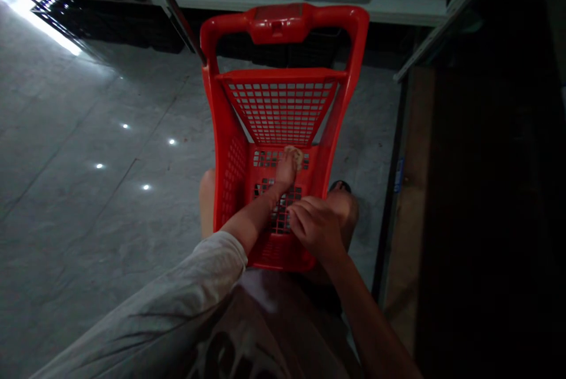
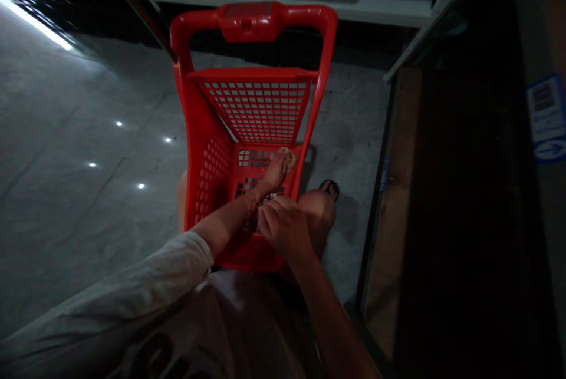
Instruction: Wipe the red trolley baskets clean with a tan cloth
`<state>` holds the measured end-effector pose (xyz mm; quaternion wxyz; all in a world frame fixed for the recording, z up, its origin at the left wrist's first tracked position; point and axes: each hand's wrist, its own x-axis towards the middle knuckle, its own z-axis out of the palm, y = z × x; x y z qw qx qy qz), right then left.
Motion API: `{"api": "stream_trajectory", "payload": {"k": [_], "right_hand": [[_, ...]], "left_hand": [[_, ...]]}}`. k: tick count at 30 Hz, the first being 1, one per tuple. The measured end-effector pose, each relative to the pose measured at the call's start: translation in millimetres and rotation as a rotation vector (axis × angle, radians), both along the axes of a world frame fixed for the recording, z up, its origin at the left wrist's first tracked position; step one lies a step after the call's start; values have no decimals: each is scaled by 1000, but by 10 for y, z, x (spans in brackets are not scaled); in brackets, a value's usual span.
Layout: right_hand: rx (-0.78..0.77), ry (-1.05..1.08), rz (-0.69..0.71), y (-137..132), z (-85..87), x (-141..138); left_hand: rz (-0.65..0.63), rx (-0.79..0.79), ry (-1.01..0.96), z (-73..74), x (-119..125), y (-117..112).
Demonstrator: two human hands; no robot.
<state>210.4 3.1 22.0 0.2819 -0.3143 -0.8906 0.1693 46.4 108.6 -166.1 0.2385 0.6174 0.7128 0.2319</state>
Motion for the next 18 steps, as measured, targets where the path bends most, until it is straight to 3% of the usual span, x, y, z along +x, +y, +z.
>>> {"api": "stream_trajectory", "payload": {"k": [3,6,8,13,15,18], "right_hand": [[20,-13,-17,-17,23,11],[34,-58,-38,-33,28,23],[27,-70,-44,-38,28,30],[19,-23,-39,-32,38,46],[13,-17,-31,-28,38,49],[10,-8,-29,-29,28,49]], "left_hand": [[-162,-7,-37,-48,310,129],[-247,-22,2,14,197,147],[-138,-63,120,71,-65,89],[423,-199,290,152,-643,-127],[532,-236,302,151,-655,-113],[580,-254,299,129,-411,24]]}}
